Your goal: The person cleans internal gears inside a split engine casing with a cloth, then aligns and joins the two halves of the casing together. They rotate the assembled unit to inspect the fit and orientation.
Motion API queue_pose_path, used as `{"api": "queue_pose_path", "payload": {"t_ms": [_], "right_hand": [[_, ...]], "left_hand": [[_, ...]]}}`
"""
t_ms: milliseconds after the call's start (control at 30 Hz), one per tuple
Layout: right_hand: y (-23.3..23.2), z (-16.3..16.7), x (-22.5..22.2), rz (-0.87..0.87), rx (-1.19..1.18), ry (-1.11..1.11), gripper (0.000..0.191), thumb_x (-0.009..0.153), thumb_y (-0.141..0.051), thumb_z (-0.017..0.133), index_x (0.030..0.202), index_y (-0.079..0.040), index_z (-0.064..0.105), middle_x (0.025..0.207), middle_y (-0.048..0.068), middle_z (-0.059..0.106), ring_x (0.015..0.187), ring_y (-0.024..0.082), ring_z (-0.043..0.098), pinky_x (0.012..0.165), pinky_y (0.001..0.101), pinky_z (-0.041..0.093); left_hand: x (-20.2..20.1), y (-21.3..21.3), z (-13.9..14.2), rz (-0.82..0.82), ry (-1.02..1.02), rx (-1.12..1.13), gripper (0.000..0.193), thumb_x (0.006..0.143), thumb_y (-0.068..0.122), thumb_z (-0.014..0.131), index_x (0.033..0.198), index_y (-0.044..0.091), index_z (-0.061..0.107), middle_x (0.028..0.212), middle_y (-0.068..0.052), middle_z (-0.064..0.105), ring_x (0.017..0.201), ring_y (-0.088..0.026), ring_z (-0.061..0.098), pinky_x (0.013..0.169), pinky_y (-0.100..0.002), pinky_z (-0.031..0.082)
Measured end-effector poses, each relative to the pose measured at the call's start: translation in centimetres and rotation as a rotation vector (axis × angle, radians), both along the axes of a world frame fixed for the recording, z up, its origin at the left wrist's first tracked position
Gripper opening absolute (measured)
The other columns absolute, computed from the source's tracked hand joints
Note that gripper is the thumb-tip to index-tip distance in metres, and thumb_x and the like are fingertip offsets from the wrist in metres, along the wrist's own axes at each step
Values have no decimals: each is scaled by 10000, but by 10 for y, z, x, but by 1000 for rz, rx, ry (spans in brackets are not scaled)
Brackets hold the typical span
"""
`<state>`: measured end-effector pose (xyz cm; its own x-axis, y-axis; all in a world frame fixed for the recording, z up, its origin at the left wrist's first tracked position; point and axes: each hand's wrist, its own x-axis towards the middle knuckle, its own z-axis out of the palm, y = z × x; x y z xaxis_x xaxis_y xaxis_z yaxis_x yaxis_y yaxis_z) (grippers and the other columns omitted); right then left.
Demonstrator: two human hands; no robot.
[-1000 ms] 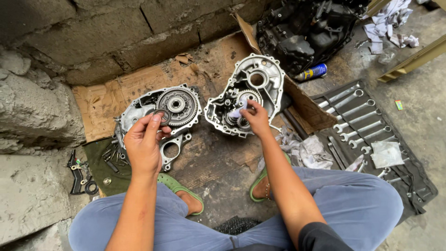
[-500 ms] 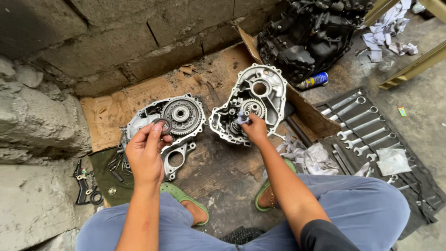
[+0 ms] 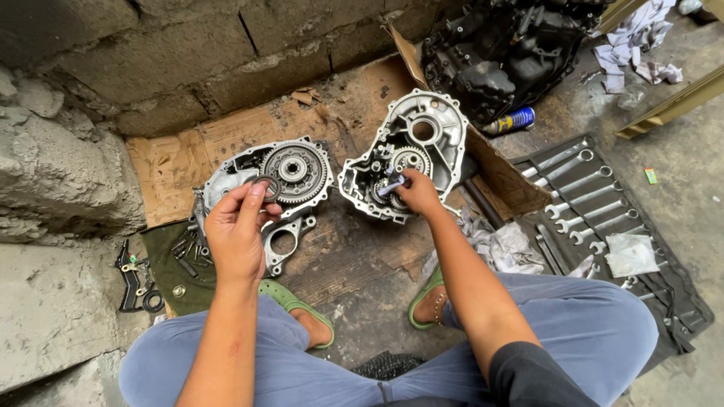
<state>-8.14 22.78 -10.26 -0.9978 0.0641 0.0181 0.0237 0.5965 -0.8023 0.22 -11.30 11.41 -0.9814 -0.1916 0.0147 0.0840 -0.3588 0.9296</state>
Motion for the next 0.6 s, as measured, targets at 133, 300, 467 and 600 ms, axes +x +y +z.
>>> {"api": "queue_pose_path", "payload": {"t_ms": [133,300,467,600], "right_hand": [[9,6,-11,-20,192,-82,330,774,-223,793,1066,-70,771,888,157,748,804,267,706,755,373,552],[28,23,-28,27,125,-128,288,839,-206,712,1081,-70,784,901,163,769,813,283,727,773,383,559],[29,48,-69,110,82,-45,278,931,-238,686,1141,-78,772,954,159,762,833,253,718,792,361,544],[16,47,-97,244,174,20,316,841,-233,789,1089,-38,763,943,146,753,796,241,711,735,343,543]], "left_hand": [[-1,1,3,2,1,-13,173,1006,104,689,1111,-30,720,939,-76,716,737,-143,680,663,-272,562],[-1,-5,4,10,-3,-20,178,1010,104,691,1122,-31,724,934,-70,714,752,-135,678,673,-264,558],[-5,-11,2,43,-43,-6,168,998,98,694,1108,-26,723,925,-68,719,736,-137,680,651,-265,557],[-10,-20,1,51,-33,23,171,1003,99,695,1116,-26,725,944,-74,726,737,-134,673,666,-262,557]]}}
